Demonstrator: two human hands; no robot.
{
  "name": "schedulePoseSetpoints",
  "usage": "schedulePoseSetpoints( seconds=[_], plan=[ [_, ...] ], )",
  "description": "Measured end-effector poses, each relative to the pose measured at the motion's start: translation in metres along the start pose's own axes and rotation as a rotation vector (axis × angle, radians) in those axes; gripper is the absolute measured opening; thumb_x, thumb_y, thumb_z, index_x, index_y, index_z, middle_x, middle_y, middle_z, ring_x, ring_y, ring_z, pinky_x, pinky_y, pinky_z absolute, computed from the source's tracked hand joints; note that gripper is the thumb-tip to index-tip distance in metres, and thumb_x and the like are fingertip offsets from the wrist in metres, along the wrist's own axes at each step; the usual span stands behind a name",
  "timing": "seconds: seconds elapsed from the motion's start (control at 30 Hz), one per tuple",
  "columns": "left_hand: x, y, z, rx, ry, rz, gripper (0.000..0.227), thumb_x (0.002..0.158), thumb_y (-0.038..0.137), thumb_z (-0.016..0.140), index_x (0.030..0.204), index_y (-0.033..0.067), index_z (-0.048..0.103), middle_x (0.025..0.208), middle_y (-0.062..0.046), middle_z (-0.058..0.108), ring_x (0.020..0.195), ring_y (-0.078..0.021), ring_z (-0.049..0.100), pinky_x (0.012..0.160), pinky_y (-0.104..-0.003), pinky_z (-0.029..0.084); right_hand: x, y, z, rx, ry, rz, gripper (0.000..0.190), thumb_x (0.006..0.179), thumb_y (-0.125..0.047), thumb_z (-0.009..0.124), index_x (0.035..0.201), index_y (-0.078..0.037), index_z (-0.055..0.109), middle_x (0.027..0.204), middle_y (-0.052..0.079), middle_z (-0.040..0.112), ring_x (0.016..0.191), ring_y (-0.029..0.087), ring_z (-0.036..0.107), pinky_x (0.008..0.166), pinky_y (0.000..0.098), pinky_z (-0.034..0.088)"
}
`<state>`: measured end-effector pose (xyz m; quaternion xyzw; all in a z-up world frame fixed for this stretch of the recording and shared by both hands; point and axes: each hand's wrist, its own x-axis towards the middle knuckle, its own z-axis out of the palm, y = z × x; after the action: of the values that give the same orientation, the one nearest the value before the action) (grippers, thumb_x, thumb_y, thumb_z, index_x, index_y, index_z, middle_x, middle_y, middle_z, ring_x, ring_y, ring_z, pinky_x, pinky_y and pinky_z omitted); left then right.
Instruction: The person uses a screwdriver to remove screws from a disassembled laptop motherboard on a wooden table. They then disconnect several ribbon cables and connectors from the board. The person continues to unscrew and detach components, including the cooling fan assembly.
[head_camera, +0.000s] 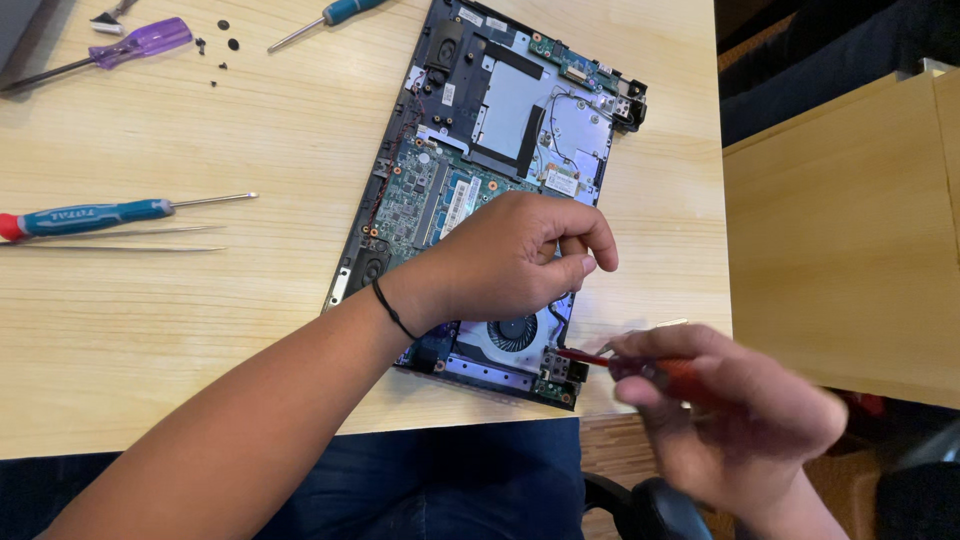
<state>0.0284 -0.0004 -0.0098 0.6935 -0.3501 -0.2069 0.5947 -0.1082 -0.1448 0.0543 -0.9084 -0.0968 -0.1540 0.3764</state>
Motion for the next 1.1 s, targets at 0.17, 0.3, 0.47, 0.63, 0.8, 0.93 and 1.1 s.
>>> schedulePoseSetpoints(
  seconds=[0.17,0.3,0.47,0.63,0.8,0.93,1.1],
  plan=[
    [-0.002,-0.001,0.002,0.052,0.0,0.059,0.016,0.08,0.015,0.055,0.086,0.0219,0.068,0.057,0.01,0.053,0.048,-0.0072,0.044,0.055,-0.025,0.039,-0.015,-0.001,0.004,-0.111,0.032,-0.004,0.035,0.073,-0.009,0.075,0.094,0.001,0.048,0.083,0.018,0.069,0.073,0.018,0.073,0.068,0.0278,0.06],
    [-0.006,0.009,-0.005,-0.082,-0.178,0.057,0.016,0.082,0.012,0.059,0.093,0.0175,0.069,0.06,0.002,0.061,0.047,-0.0036,0.042,0.054,-0.021,0.041,-0.024,-0.008,-0.009,-0.623,-0.105,0.098,0.047,0.069,-0.052,0.078,0.065,-0.015,0.049,0.047,-0.003,0.047,0.043,0.02,0.044,0.045,0.0333,0.037],
    [-0.007,0.008,-0.009,-0.12,-0.305,0.239,0.018,0.085,0.013,0.054,0.096,0.0155,0.068,0.085,0.003,0.07,0.08,-0.0073,0.063,0.07,-0.022,0.046,0.015,-0.037,-0.027,-0.783,-0.211,-0.166,0.03,0.095,-0.035,0.054,0.076,-0.012,0.053,0.063,0.002,0.052,0.055,0.024,0.049,0.046,0.0374,0.033],
    [-0.011,0.013,-0.01,-0.141,-0.417,0.268,0.02,0.088,0.018,0.053,0.101,0.012,0.068,0.091,0.002,0.069,0.081,-0.0095,0.062,0.075,-0.026,0.05,0.019,-0.031,-0.03,-0.899,-0.257,-0.146,0.033,0.097,-0.031,0.058,0.074,-0.012,0.045,0.053,0.005,0.046,0.047,0.029,0.043,0.04,0.0417,0.027],
    [-0.015,0.013,-0.004,-0.117,-0.488,0.333,0.025,0.091,0.015,0.057,0.115,0.0144,0.063,0.095,0.003,0.071,0.082,-0.0092,0.059,0.072,-0.025,0.046,0.025,-0.043,-0.031,-0.434,-0.407,-0.176,0.011,0.089,-0.015,0.057,0.084,-0.005,0.057,0.064,0.008,0.053,0.052,0.025,0.048,0.049,0.035,0.037],
    [-0.017,0.019,-0.001,-0.137,-0.461,0.32,0.021,0.092,0.015,0.056,0.112,0.0125,0.064,0.099,0.001,0.071,0.091,-0.0109,0.065,0.081,-0.026,0.05,0.034,-0.037,-0.044,-0.394,-0.504,-0.208,0.01,0.09,-0.013,0.052,0.086,-0.005,0.058,0.068,0.009,0.052,0.057,0.026,0.046,0.051,0.0343,0.037],
    [-0.02,0.023,0.006,0.022,-0.382,0.344,0.006,0.087,0.014,0.06,0.089,0.0177,0.064,0.08,0.004,0.065,0.078,-0.0126,0.056,0.072,-0.027,0.043,0.038,-0.04,-0.044,-0.302,-0.644,-0.264,0.029,0.078,0.009,0.036,0.091,-0.007,0.056,0.075,0.007,0.052,0.067,0.026,0.049,0.055,0.0351,0.041]
  ],
)
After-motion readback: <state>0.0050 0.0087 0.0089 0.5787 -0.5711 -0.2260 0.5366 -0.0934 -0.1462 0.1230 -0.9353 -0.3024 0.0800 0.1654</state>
